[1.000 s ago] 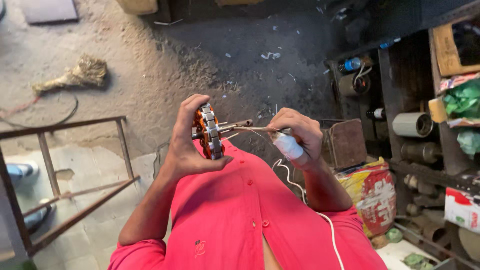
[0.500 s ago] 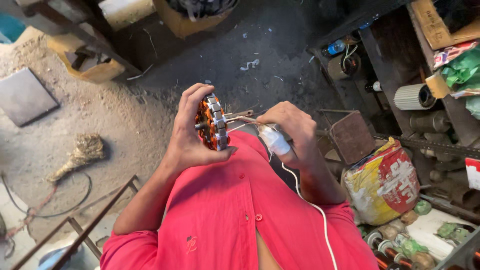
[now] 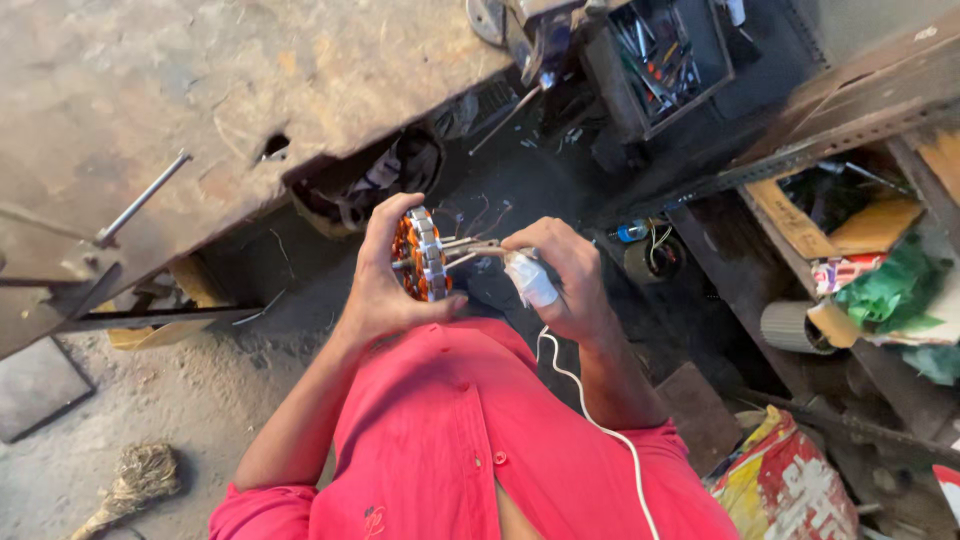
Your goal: The person strips and twists copper wires, then uses a screwdriver to adjust connections on a motor stator. They place the stator in a bench vise, retrieve a hammer from a drawer, and strike the stator with the hammer to secure the assembly.
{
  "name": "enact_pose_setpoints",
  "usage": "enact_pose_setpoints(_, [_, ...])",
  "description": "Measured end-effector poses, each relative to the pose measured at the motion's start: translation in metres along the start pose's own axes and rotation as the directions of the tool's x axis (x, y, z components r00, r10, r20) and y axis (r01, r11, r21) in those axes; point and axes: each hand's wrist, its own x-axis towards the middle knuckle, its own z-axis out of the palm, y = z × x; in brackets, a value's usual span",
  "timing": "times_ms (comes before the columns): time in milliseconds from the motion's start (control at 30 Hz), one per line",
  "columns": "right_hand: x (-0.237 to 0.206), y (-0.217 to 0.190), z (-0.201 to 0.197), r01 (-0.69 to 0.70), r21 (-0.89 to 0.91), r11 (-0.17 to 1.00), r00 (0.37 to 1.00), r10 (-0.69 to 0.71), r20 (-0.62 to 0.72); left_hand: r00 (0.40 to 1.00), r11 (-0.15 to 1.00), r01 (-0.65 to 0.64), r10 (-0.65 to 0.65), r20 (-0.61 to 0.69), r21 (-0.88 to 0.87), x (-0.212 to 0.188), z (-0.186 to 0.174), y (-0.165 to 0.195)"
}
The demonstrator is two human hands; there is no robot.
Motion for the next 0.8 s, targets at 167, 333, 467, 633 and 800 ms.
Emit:
enact_pose_setpoints(167, [0.086, 0.079, -0.06, -0.022, -0.007, 1.0, 1.0, 0.022, 0.011, 0.993, 0.993, 0.106, -0.108, -0.052, -0.042, 0.122, 0.033, -0.022])
enact_pose_setpoints(333, [0.155, 0.138, -0.09, 0.044, -0.019, 0.999, 0.999, -0.044, 0.032, 0.992, 1.0, -0.029, 0.027, -0.123, -0.009, 0.203, 0.05, -0.051])
enact_pose_setpoints(467, [0.182, 0.169, -0.091, -0.111, -0.012, 0.994, 0.993, 0.111, 0.05, 0.992, 1.0, -0.024, 0.024, -0.122, 0.005, 0.248, 0.053, -0.077])
enact_pose_setpoints(633, [0.213, 0.209, -0.088, -0.175, -0.055, 0.983, 0.984, 0.174, -0.02, 0.992, 0.997, -0.072, 0.073, -0.099, 0.016, 0.298, 0.057, -0.108])
enact_pose_setpoints(800, [0.181, 0.248, -0.092, -0.091, 0.573, 0.814, 0.883, 0.332, -0.331, 0.994, 0.998, -0.023, 0.017, -0.109, -0.053, 0.312, 0.056, -0.134])
